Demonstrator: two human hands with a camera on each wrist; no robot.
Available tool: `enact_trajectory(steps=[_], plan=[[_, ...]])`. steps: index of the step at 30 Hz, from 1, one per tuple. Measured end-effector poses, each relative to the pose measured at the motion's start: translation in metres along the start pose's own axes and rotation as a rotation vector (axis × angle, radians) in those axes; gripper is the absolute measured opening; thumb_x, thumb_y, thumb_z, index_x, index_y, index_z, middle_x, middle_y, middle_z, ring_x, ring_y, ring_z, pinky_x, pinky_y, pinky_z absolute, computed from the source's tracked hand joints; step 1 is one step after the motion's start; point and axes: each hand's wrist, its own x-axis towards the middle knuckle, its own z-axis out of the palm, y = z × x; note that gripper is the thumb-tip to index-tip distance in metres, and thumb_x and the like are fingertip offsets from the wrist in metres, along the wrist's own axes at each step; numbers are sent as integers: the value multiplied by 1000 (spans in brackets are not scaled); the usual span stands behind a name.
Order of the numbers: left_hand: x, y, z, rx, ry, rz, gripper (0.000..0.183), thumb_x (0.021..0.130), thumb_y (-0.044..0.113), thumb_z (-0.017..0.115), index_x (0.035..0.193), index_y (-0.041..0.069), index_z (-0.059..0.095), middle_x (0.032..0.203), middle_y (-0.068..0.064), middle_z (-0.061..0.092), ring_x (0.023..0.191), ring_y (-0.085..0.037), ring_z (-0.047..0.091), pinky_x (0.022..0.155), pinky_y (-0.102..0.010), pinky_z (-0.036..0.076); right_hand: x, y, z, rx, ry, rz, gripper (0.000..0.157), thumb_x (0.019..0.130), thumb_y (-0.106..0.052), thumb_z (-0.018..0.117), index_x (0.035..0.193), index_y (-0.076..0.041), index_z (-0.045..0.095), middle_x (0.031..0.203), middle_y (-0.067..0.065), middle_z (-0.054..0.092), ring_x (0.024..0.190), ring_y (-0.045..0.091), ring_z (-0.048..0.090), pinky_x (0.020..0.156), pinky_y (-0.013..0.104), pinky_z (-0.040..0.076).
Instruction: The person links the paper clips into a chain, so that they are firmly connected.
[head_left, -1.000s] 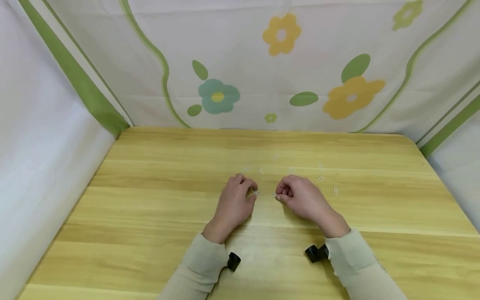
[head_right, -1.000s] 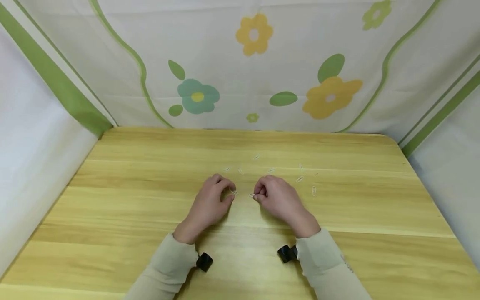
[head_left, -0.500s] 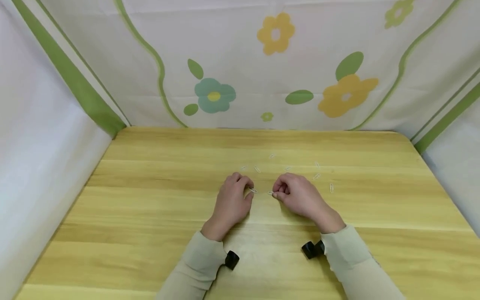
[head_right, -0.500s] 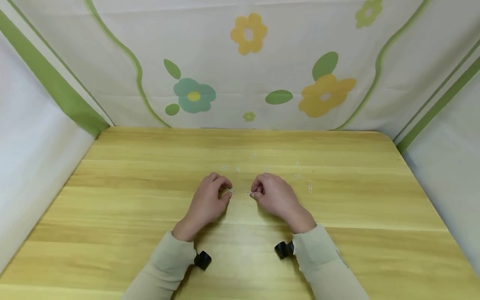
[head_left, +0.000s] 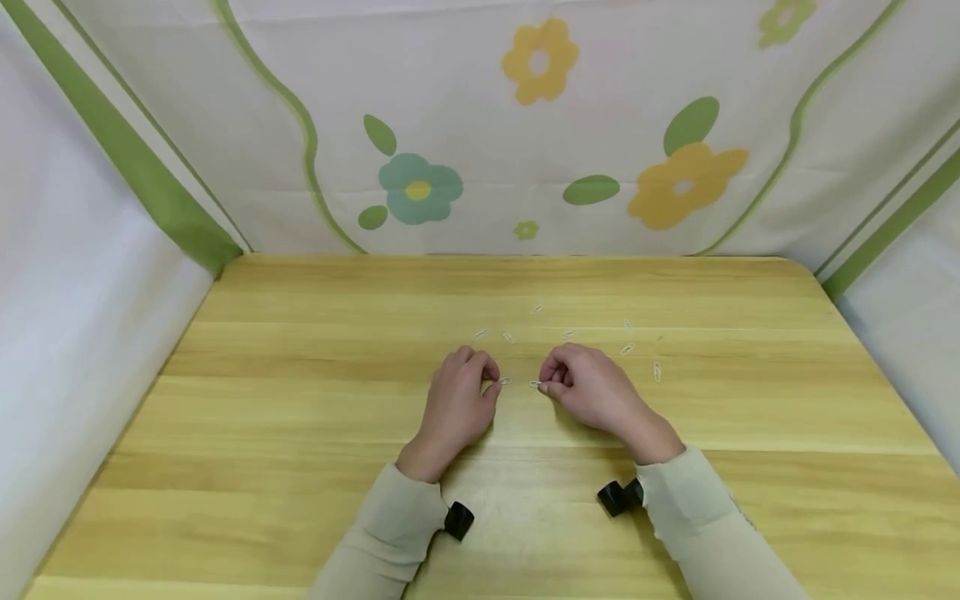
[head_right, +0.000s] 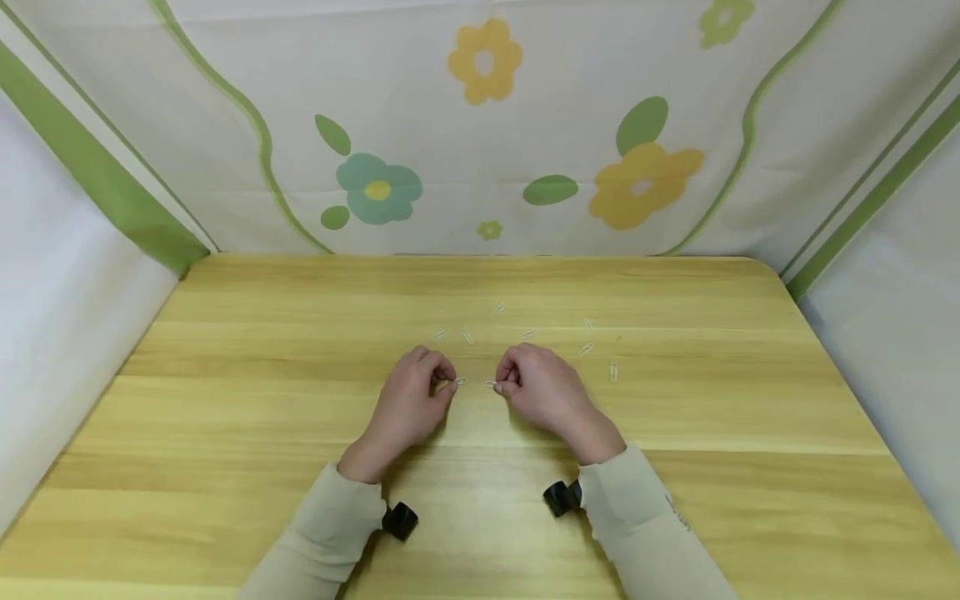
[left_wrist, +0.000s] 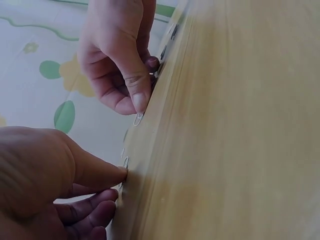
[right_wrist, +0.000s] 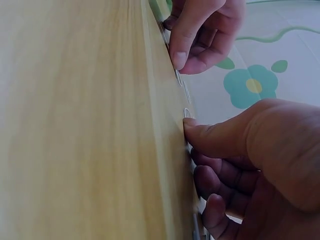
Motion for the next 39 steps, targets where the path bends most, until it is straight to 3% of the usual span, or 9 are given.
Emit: enact_trajectory(steps=[5, 7, 9, 14, 17, 20, 27, 31, 39], plan=[[0, 1, -3, 25, -34, -17, 12, 96, 6, 79, 90, 8, 69, 93, -6, 65, 87, -23, 59, 83, -41, 51, -1, -4, -1, -15, -14, -9, 7, 100, -15, 76, 95, -16, 72, 92, -1, 68, 81, 13, 61, 75, 34, 53], [1, 0, -6, -36, -53, -54, 9, 99, 8, 76, 93, 8, 69, 93, -6, 67, 85, -21, 60, 79, -38, 52, 0, -6, -2, 8, -32, -17, 5, 102, -15, 74, 97, -15, 72, 92, -1, 68, 82, 14, 61, 76, 34, 54], [4, 1, -11, -184, -74, -111, 7, 102, 10, 74, 98, 7, 69, 93, -7, 69, 82, -20, 63, 76, -33, 53, 2, -8, -6, 55, -41, -29, 4, 104, -15, 71, 101, -13, 70, 93, 1, 69, 83, 14, 61, 76, 32, 53], [14, 15, -30, -754, -91, -269, 11, 107, 12, 68, 112, 3, 65, 97, -12, 73, 77, -20, 72, 74, -32, 58, 2, -14, -27, 273, -19, -39, 10, 110, -16, 62, 112, -6, 62, 96, 13, 71, 81, 23, 67, 70, 33, 58], [18, 28, -41, -922, -80, -285, 11, 107, 12, 67, 115, 5, 64, 98, -10, 74, 76, -17, 73, 74, -30, 57, 0, -19, -38, 439, 10, -37, 14, 111, -16, 62, 115, -4, 60, 101, 20, 71, 85, 36, 71, 73, 41, 63], [20, 41, -50, -988, -67, -258, 11, 107, 9, 67, 115, 4, 64, 98, -8, 75, 78, -14, 74, 75, -27, 56, -2, -25, -48, 568, 43, -43, 16, 109, -16, 65, 118, -4, 61, 105, 19, 70, 92, 40, 72, 79, 43, 65], [18, 57, -61, -1073, -70, -250, 15, 105, 6, 66, 120, 2, 63, 103, -9, 77, 81, -14, 78, 81, -28, 60, -8, -33, -57, 704, 107, -73, 20, 108, -10, 66, 127, -7, 65, 110, 15, 69, 92, 25, 76, 83, 36, 66], [16, 61, -63, -1102, -67, -259, 16, 105, 4, 66, 121, 2, 63, 103, -8, 77, 80, -14, 78, 80, -29, 60, -11, -35, -61, 725, 137, -105, 26, 106, -8, 68, 132, -7, 66, 111, 15, 70, 94, 27, 78, 86, 37, 67], [17, 66, -65, -1115, -38, -278, 16, 102, 2, 68, 117, 1, 65, 99, -8, 77, 78, -15, 78, 79, -28, 60, -16, -37, -66, 733, 174, -138, 23, 104, -8, 71, 127, -5, 69, 108, 12, 72, 93, 28, 79, 86, 36, 67]])
